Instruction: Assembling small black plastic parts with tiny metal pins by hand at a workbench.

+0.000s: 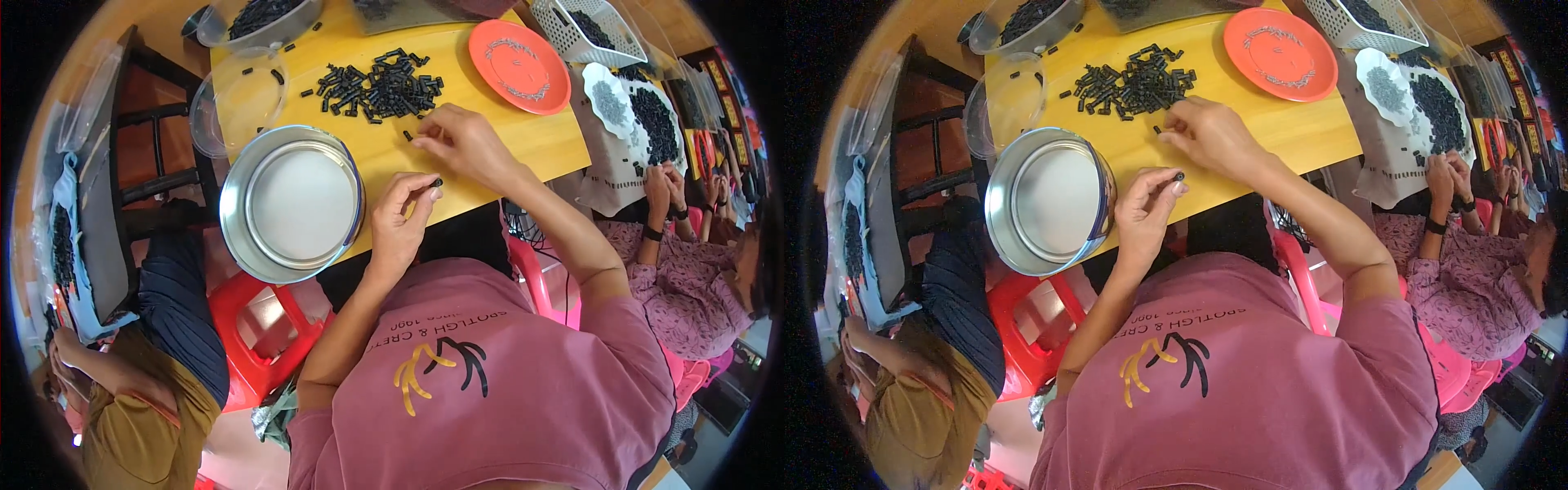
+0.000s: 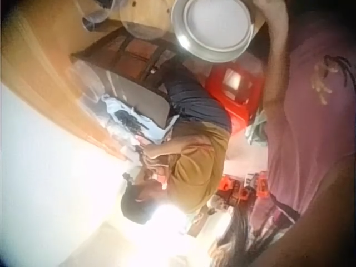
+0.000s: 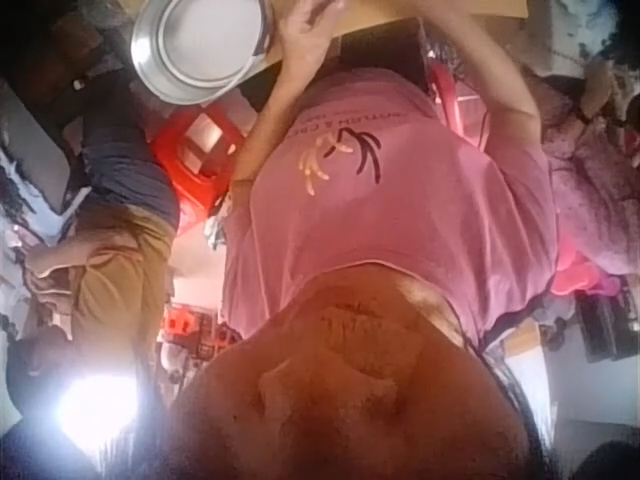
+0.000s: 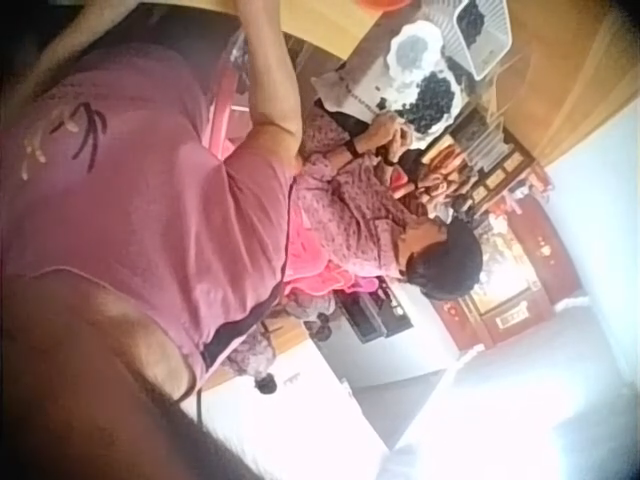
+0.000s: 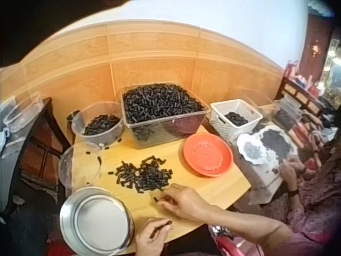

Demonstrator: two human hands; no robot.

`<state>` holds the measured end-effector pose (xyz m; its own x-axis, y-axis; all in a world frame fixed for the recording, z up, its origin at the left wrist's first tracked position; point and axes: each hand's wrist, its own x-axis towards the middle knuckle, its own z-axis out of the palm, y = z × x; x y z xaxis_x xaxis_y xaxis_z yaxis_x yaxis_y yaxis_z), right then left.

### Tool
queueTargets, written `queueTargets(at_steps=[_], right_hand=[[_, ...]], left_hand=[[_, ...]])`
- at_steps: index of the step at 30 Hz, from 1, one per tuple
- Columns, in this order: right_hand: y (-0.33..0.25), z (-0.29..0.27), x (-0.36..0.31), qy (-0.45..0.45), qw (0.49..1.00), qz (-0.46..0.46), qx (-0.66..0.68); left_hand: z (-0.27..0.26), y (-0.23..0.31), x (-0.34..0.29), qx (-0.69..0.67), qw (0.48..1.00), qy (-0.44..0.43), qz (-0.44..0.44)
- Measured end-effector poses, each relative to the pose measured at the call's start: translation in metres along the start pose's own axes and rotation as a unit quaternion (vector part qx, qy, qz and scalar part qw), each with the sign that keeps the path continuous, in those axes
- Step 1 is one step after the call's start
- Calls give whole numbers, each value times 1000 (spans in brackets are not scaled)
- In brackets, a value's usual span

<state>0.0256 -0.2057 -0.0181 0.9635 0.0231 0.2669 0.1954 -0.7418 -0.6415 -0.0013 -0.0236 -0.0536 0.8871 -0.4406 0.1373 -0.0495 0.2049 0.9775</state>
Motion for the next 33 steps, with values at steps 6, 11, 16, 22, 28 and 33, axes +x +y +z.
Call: queueTargets(at_steps=[6,11,16,22,28,33], right_hand=[[4,24,0,-2,993,-16,-116],[8,9,-3,-14,1000,21,3],[-6,-25,-22,-99,892,205,391],[-15,-35,-36,-108,870,213,432],[-19,-44,-37,-132,873,220,414],[-22,-52,-34,-153,877,233,390]], left_hand=[[-2,2,-1,16,1000,12,-23],[-2,-4,0,3,999,16,-42],[0,2,4,-73,995,15,-73],[7,8,7,-76,994,18,-74],[8,8,9,-69,995,16,-67],[10,12,9,-49,997,12,-62]])
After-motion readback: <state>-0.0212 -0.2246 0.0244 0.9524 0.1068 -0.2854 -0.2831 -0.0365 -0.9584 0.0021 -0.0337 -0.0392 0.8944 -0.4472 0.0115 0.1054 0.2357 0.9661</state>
